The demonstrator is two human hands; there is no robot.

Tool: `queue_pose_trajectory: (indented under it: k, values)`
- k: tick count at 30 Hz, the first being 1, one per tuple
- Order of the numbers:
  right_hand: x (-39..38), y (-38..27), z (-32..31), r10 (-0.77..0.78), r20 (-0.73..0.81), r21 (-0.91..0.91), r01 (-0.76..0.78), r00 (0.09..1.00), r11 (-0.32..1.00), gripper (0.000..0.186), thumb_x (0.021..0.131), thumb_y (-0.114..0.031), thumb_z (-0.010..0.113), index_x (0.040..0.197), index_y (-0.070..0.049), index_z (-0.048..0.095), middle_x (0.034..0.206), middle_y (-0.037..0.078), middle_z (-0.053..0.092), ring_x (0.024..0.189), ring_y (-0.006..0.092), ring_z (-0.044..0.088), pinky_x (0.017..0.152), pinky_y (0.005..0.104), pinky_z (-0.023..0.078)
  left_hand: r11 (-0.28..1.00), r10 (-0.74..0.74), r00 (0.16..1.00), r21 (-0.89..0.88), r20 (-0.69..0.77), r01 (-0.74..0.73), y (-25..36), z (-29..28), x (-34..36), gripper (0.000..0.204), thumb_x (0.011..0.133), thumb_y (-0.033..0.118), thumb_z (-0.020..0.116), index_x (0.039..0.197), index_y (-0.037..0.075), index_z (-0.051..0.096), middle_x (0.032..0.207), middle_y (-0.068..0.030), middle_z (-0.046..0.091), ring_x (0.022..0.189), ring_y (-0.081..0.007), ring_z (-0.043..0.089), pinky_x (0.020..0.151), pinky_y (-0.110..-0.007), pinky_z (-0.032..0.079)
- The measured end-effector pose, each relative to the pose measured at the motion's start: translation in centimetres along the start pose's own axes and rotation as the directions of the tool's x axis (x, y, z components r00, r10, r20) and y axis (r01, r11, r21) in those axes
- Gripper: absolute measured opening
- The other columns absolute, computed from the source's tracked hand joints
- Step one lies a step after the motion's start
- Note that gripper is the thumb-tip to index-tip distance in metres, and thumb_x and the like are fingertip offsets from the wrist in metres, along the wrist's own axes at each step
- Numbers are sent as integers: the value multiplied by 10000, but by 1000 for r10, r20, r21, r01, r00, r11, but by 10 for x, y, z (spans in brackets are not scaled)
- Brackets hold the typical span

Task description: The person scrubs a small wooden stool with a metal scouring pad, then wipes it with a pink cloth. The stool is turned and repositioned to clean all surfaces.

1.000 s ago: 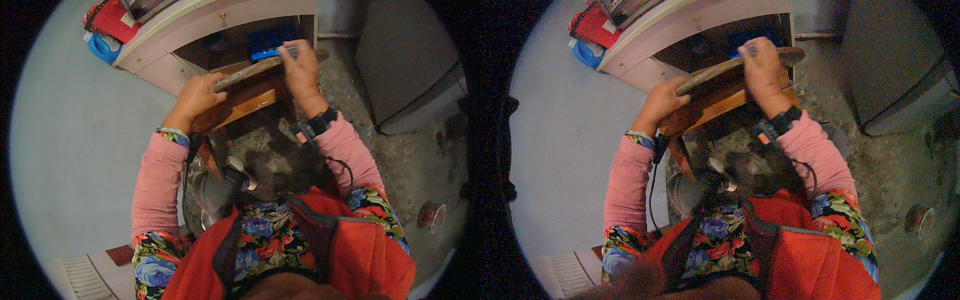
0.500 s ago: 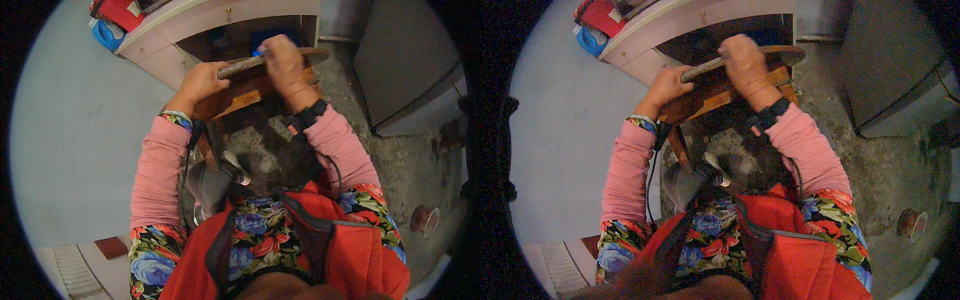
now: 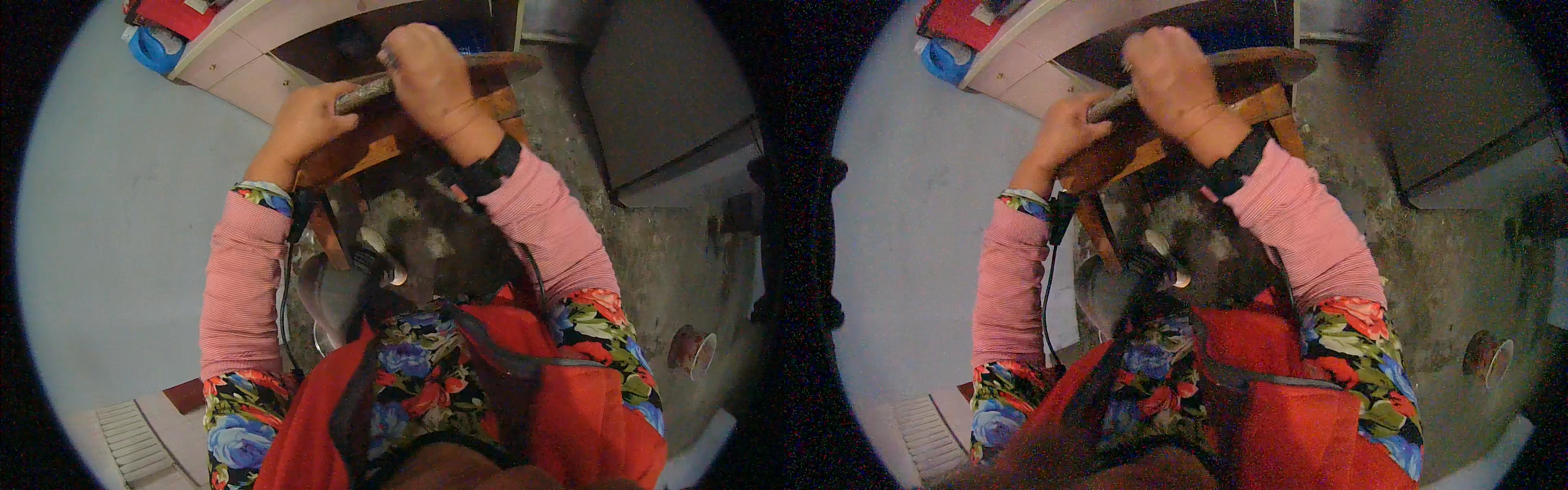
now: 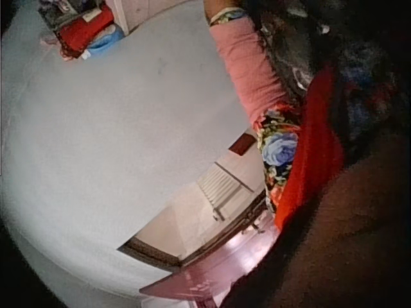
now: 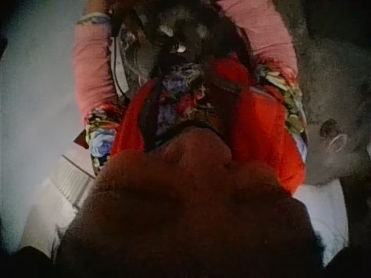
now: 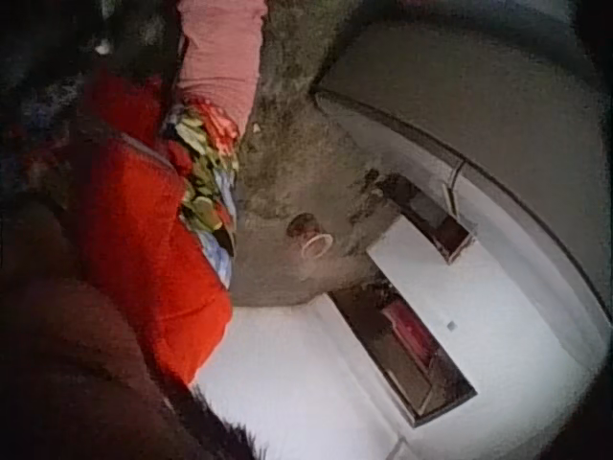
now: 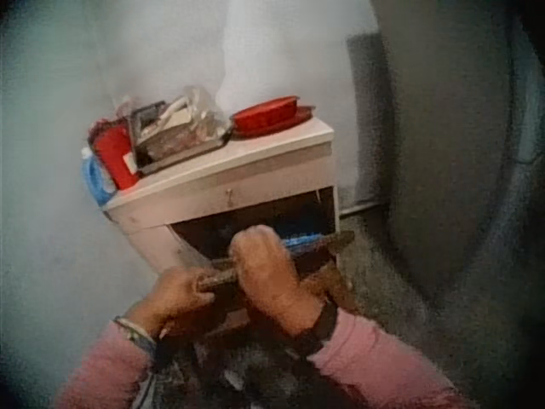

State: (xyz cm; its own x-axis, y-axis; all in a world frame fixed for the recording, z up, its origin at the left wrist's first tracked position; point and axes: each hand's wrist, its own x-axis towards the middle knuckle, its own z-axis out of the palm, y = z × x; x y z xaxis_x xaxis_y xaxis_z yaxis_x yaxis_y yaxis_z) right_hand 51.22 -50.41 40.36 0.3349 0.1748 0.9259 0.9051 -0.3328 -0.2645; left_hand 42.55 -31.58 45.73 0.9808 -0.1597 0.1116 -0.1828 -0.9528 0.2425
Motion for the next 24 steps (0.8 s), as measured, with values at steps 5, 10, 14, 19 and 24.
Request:
queue_pose_trajectory:
  k: [5, 10, 14, 19, 24]
  values:
    - [-10, 54, -19, 515, 110, 153, -526, 850, 837, 145, 927, -143, 589, 928, -20, 512, 774, 180, 554, 700, 371, 554, 668, 450, 460, 996, -19, 1000, 92, 11, 18, 6, -5, -3, 461, 751, 222, 745, 1192, 127, 652, 995, -168, 698, 904, -341, 676, 794, -401, 531]
    - [-2, 94, -38, 557, 62, -173, -541, 828, 823, 378, 884, -305, 615, 1107, -8, 545, 1050, 277, 654, 978, 472, 619, 835, 528, 492, 995, 60, 997, 87, -45, -56, 3, -5, -1, 456, 752, 256, 749, 1186, 149, 654, 979, -161, 695, 905, -342, 670, 777, -423, 529]
    - [17, 83, -47, 686, 24, -291, -652, 727, 701, 338, 888, -297, 620, 1081, -27, 563, 977, 266, 657, 920, 470, 625, 793, 522, 500, 995, 24, 1000, 94, -20, -23, -4, -4, -2, 456, 754, 260, 748, 1189, 157, 657, 947, -159, 695, 881, -349, 666, 756, -428, 525]
    - [16, 29, -7, 284, 154, -165, -258, 946, 952, 254, 914, -290, 629, 978, -53, 568, 944, 223, 648, 904, 452, 615, 763, 518, 478, 999, -13, 1000, 39, -16, 14, -3, -8, -1, 445, 753, 265, 748, 1176, 155, 662, 916, -167, 686, 856, -360, 658, 738, -433, 522]
    - [10, 64, -14, 600, 24, 8, -601, 799, 799, 161, 936, -141, 577, 920, -4, 493, 796, 226, 570, 743, 402, 577, 674, 483, 452, 993, 29, 999, 115, -31, -26, -1, -7, 0, 418, 762, 290, 730, 1158, 173, 668, 976, -148, 696, 919, -359, 655, 791, -455, 528]
